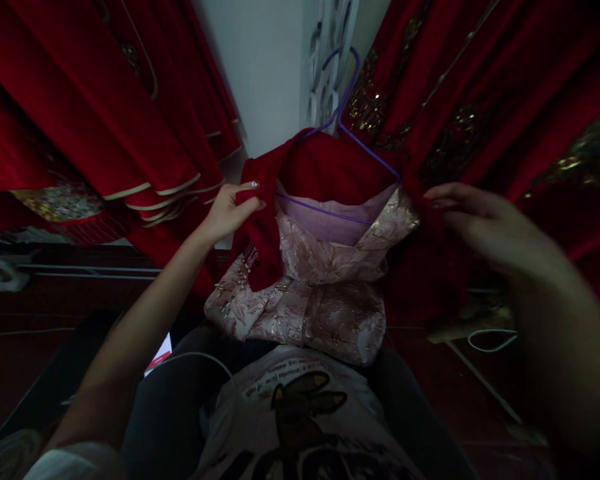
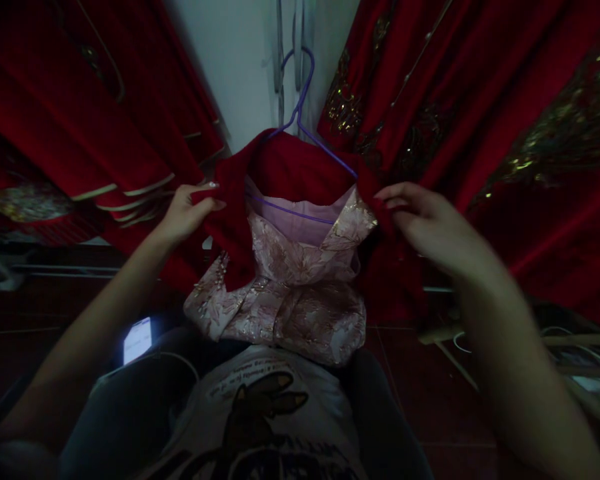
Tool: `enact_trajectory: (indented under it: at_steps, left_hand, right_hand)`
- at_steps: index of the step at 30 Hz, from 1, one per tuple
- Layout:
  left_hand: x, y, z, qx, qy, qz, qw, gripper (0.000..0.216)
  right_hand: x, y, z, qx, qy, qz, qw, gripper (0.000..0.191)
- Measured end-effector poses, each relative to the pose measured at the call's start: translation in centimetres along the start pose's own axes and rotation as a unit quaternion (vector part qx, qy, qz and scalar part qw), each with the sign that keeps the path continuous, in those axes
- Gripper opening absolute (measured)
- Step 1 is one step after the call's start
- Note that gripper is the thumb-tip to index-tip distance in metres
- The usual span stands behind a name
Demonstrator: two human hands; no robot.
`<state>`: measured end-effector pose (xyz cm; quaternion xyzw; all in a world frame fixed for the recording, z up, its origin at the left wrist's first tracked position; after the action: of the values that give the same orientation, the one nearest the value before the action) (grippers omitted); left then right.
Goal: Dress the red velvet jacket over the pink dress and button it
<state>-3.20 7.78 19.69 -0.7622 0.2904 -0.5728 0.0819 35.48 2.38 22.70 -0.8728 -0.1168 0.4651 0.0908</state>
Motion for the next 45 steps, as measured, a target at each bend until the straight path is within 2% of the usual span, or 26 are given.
enact_trajectory:
  at_steps: [1,2,4,5,6,8,10,11,14,17,22,25,29,34,37,41,45]
  left_hand:
    - [0.6,-0.2,1.5,-0.036,-0.035,0.02,0.999,0.026]
    - [1.2,-0.4,3.1,-0.072,-0.067,0.044,0.994,0.026]
    - [2.0,-0.4,6.7,-0.135,-0.111,0.092,0.98,0.025]
    - [2.2,-0.3,8.4,-0.162,-0.125,0.11,0.973,0.023]
    - [2.1,-0.1,9.9,-0.183,-0.137,0.122,0.966,0.022]
    - [1.8,0.6,11.9,-0.198,-0.161,0.131,0.958,0.017]
    - [1.2,1.3,12.3,-0.184,-0.187,0.12,0.958,0.017]
    - [0.9,1.6,11.9,-0.163,-0.2,0.11,0.96,0.018]
    - [0.8,2.5,9.4,-0.043,-0.221,0.086,0.971,0.026]
    - [0.7,3.2,7.3,0.075,-0.181,0.084,0.977,0.03]
    - [-1.6,2.8,6.9,0.154,0.018,0.071,0.985,0.028]
    - [-2.7,1.9,7.7,0.129,0.088,0.05,0.986,0.033]
    - [-1.9,1.1,8.6,0.086,0.081,0.048,0.992,0.017]
    - [-1.1,0.8,8.8,0.066,0.053,0.054,0.995,0.017]
    - [-0.2,0.5,9.1,0.02,0.006,0.063,0.998,0.019]
    - [2.9,0.6,9.4,-0.02,-0.132,0.125,0.983,0.02]
    - [4.1,0.0,9.7,-0.049,-0.206,0.137,0.968,0.008]
  right_hand:
    - [0.9,-0.6,2.1,0.002,-0.078,0.03,0.996,0.037]
    - [1.3,-1.1,3.6,0.036,-0.144,0.031,0.989,0.037]
    - [1.3,-1.8,6.6,0.097,-0.234,-0.003,0.967,0.039]
    - [0.6,-1.9,8.1,0.119,-0.245,-0.039,0.962,0.038]
    - [-0.5,-2.4,10.6,0.077,-0.238,-0.071,0.966,0.037]
    - [-2.7,-2.9,16.3,-0.072,-0.218,-0.118,0.966,0.035]
    - [-3.8,-2.6,19.0,-0.113,-0.216,-0.151,0.958,0.036]
    - [-3.9,-2.4,19.5,-0.111,-0.213,-0.158,0.958,0.037]
    - [-2.9,-2.2,18.8,-0.055,-0.198,-0.154,0.966,0.038]
    - [-2.2,-1.9,18.1,-0.021,-0.192,-0.153,0.969,0.039]
    - [-2.7,-1.3,18.1,-0.01,-0.179,-0.171,0.969,0.036]
    - [-3.0,-1.4,18.2,-0.016,-0.181,-0.186,0.966,0.036]
    - [-2.9,-1.7,18.1,-0.03,-0.171,-0.189,0.967,0.034]
    - [-3.3,-1.7,17.5,-0.016,-0.145,-0.18,0.973,0.032]
    - [-3.8,-1.6,17.2,-0.018,-0.145,-0.181,0.973,0.03]
    - [-3.7,-1.7,16.6,-0.006,-0.143,-0.175,0.974,0.018]
    - [-3.0,-2.3,16.4,-0.004,-0.178,-0.188,0.966,0.024]
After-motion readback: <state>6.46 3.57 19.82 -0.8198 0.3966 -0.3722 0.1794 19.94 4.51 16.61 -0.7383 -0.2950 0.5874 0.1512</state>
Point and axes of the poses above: each hand's wrist, its own y-axis away from the middle knuckle, its own z-axis out of the palm, x = y × z, the point moved 10 cm from there along -y, towards the middle knuckle, and after that the axes turned 13 degrees about -x, right-handed, at the moved point
